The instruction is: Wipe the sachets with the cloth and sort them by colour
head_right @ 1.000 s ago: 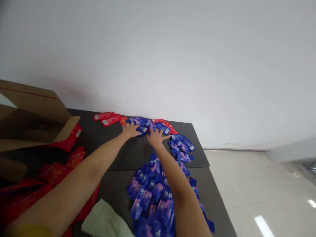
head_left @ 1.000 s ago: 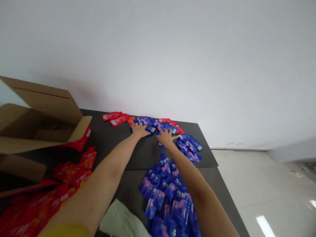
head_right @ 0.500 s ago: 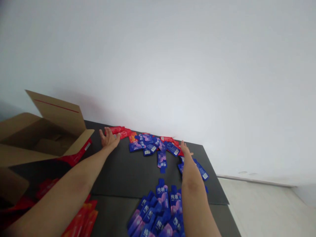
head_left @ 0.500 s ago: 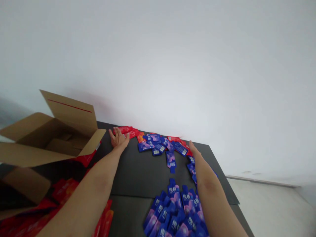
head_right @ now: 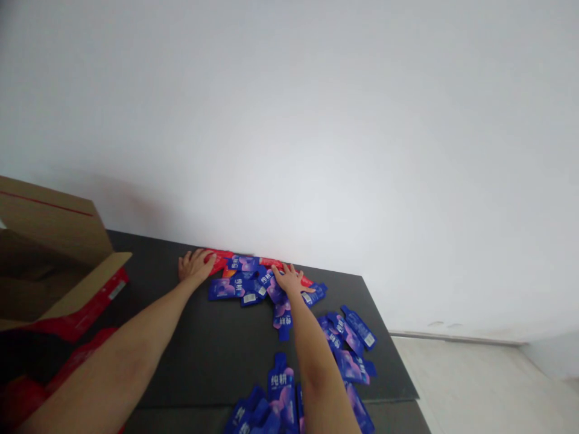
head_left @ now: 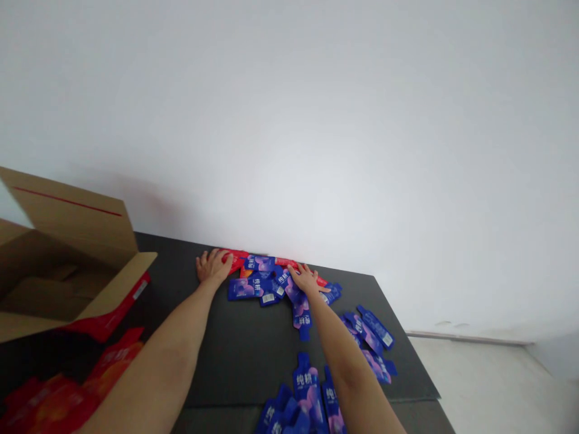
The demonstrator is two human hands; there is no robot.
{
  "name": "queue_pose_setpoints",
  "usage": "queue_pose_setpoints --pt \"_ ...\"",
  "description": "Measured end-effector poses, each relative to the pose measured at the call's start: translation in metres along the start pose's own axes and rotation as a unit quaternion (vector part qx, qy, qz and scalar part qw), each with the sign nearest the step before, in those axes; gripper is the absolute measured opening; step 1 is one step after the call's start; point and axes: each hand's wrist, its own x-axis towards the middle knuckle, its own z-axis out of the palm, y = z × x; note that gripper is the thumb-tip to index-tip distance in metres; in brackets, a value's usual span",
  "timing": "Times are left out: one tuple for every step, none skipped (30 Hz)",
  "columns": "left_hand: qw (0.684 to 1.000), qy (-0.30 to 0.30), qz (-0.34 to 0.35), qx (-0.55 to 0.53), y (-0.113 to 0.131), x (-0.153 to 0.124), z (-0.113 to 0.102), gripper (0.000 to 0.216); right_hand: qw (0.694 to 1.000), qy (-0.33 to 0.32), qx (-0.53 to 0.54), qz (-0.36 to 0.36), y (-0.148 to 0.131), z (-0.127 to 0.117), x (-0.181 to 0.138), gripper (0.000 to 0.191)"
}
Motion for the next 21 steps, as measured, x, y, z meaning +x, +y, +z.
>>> queue_pose_setpoints --pt "1.000 0.006 0.023 0.005 0.005 -0.008 0.002 0.054 0.999 -0.012 0.024 -0.024 -0.010 0.006 -0.002 0.076" --pt "0.999 0.010 0.043 0.006 0.009 -0.016 0.004 0.051 0.998 -0.023 0.042 -0.050 -0.020 0.013 -0.005 0.075" --pt "0.998 0.011 0.058 0.005 0.012 -0.023 0.005 0.049 0.996 -0.031 0.049 -0.074 -0.029 0.019 -0.010 0.073" --pt "0.998 0.006 0.067 0.003 0.014 -0.030 0.004 0.047 0.993 -0.035 0.050 -0.098 -0.037 0.025 -0.015 0.069" --pt "0.997 -0.003 0.072 0.000 0.014 -0.037 0.003 0.045 0.991 -0.035 0.047 -0.119 -0.044 0.031 -0.022 0.064" --pt "0.997 -0.013 0.074 -0.002 0.014 -0.044 0.002 0.044 0.989 -0.032 0.042 -0.137 -0.050 0.037 -0.029 0.060" --pt "0.997 -0.022 0.075 -0.004 0.013 -0.052 -0.001 0.042 0.987 -0.030 0.034 -0.152 -0.054 0.042 -0.037 0.058" --pt "0.997 -0.026 0.075 -0.006 0.012 -0.060 -0.004 0.041 0.986 -0.028 0.024 -0.163 -0.057 0.046 -0.045 0.059" --pt "0.997 -0.025 0.074 -0.007 0.012 -0.068 -0.007 0.041 0.984 -0.028 0.014 -0.175 -0.060 0.049 -0.053 0.062" --pt "0.997 -0.018 0.070 -0.009 0.013 -0.077 -0.010 0.042 0.982 -0.033 0.004 -0.187 -0.061 0.050 -0.061 0.066" --pt "0.998 -0.008 0.060 -0.010 0.014 -0.087 -0.013 0.043 0.979 -0.040 -0.004 -0.198 -0.062 0.050 -0.067 0.069" --pt "0.999 0.005 0.043 -0.010 0.016 -0.097 -0.016 0.045 0.977 -0.051 -0.006 -0.207 -0.063 0.049 -0.073 0.071" --pt "1.000 0.017 0.022 -0.011 0.019 -0.106 -0.020 0.048 0.975 -0.066 -0.003 -0.212 -0.063 0.046 -0.076 0.068" --pt "1.000 0.030 -0.001 -0.011 0.021 -0.116 -0.024 0.050 0.974 -0.081 0.007 -0.212 -0.062 0.042 -0.078 0.061" --pt "0.999 0.040 -0.021 -0.011 0.024 -0.125 -0.028 0.053 0.974 -0.091 0.020 -0.207 -0.058 0.036 -0.077 0.054" --pt "0.998 0.048 -0.035 -0.009 0.026 -0.133 -0.032 0.055 0.976 -0.089 0.037 -0.197 -0.052 0.029 -0.074 0.049" --pt "0.998 0.054 -0.039 -0.006 0.027 -0.140 -0.037 0.057 0.979 -0.075 0.051 -0.185 -0.041 0.020 -0.069 0.050" --pt "0.998 0.058 -0.032 -0.003 0.027 -0.147 -0.041 0.059 0.982 -0.053 0.062 -0.167 -0.026 0.011 -0.064 0.054" --pt "0.998 0.059 -0.015 0.000 0.027 -0.153 -0.046 0.060 0.987 -0.023 0.069 -0.144 -0.007 0.002 -0.058 0.057" --pt "0.999 0.054 0.007 0.001 0.027 -0.158 -0.050 0.061 0.991 0.005 0.070 -0.118 0.017 -0.009 -0.052 0.059" --pt "0.999 0.045 0.024 0.001 0.028 -0.163 -0.055 0.062 0.994 0.021 0.070 -0.080 0.045 -0.018 -0.049 0.062"
